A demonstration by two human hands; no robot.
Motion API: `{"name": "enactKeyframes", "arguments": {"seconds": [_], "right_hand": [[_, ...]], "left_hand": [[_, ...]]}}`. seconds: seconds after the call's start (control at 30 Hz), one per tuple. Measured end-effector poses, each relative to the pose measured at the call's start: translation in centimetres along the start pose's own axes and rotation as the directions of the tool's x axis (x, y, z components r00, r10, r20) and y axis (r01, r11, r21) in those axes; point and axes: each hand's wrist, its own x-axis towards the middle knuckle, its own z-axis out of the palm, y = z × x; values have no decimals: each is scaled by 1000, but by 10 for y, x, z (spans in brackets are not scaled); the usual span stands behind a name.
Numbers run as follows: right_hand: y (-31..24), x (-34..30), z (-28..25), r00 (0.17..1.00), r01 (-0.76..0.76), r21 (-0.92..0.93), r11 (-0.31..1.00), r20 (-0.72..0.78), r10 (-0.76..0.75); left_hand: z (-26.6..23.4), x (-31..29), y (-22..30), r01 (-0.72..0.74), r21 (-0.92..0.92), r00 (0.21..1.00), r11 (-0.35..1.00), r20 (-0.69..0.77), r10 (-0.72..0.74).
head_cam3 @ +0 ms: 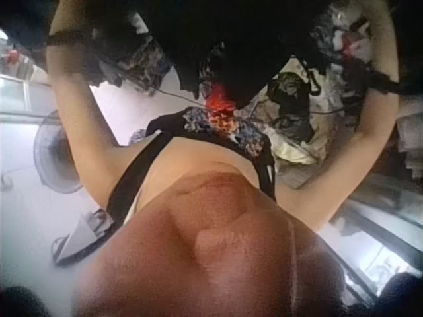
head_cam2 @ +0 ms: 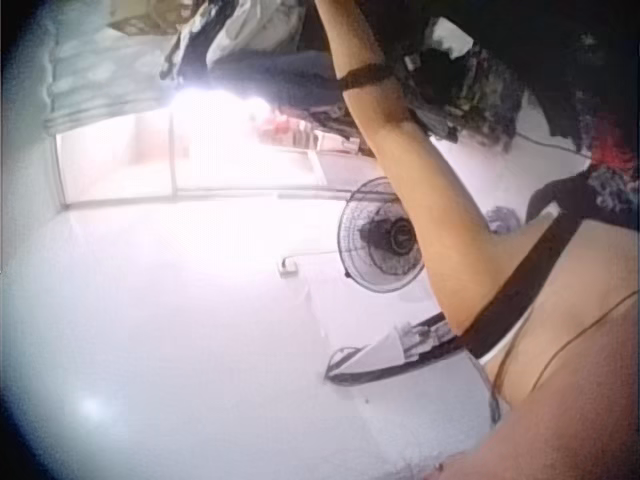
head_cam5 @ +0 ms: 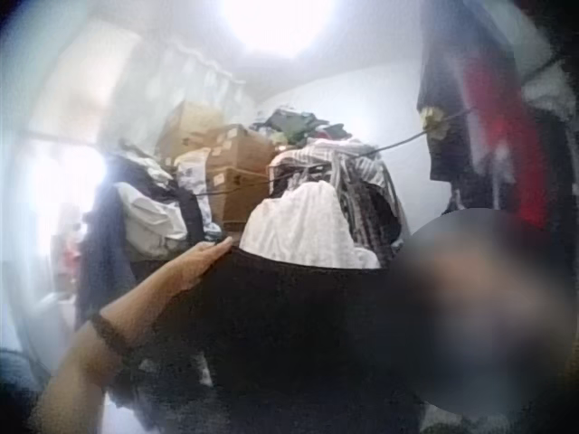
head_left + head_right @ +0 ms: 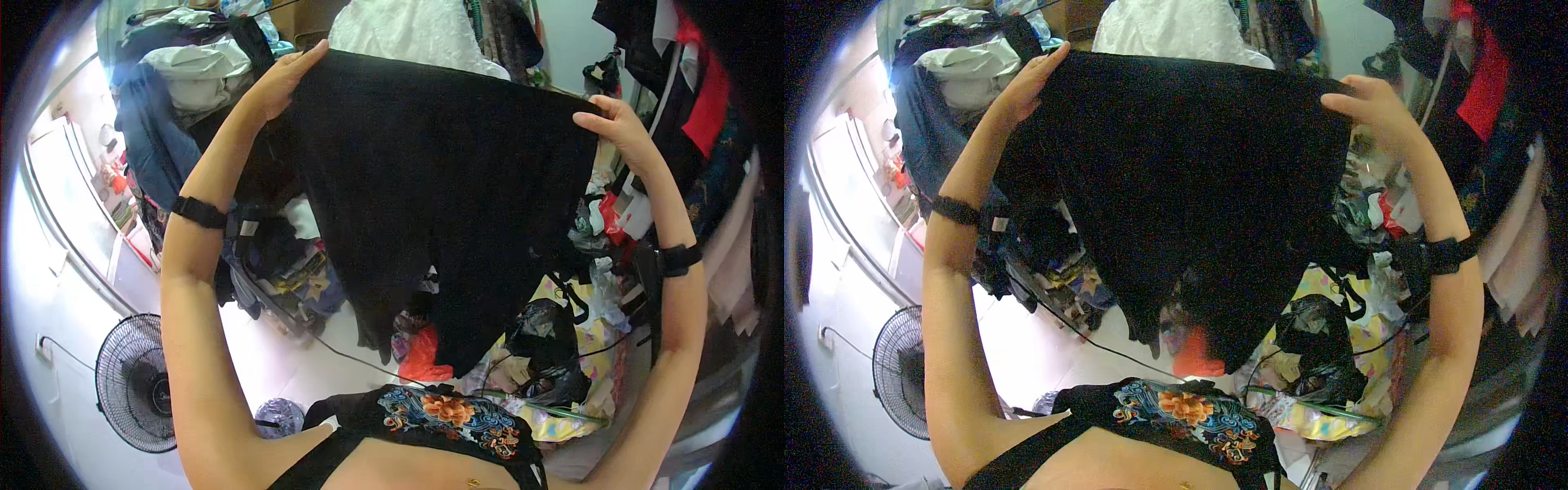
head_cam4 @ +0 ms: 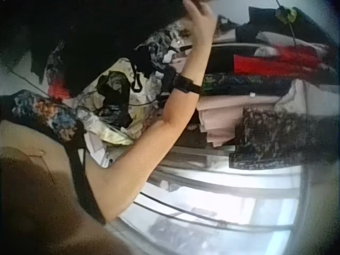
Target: The person folds several garments one by one, including a white shirt, black pants, and a beige top. The person picks up each item, aligns it, folds it in half or quarters, and places it on a pile.
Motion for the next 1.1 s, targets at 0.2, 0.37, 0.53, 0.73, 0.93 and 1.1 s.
{"name": "enactKeyframes", "arguments": {"seconds": [0.2, 0.37, 0.53, 0.73, 0.93, 1.1], "right_hand": [[10, -40, -26, 986, -16, 74, 997, -162, 28], [26, -79, -33, 942, 21, 349, 937, -322, 99], [25, -121, -33, 969, 38, 476, 879, -231, 83], [17, -166, -27, 910, 20, 536, 844, -360, 207], [-19, -210, 35, 719, -79, 211, 974, -665, 203], [-31, -240, 99, 363, -136, -11, 991, -931, 40]], "left_hand": [[22, 22, 10, -206, 100, 963, 973, 195, 184], [90, 5, 57, -35, -225, 998, 974, 51, 48], [117, -10, 73, -12, -359, 995, 933, 89, 47], [148, -3, 62, 126, -583, 978, 803, 207, -3], [196, -57, 63, 175, -842, 973, 510, 67, -223], [252, -139, 47, 391, -890, 914, 235, 347, -209]]}}
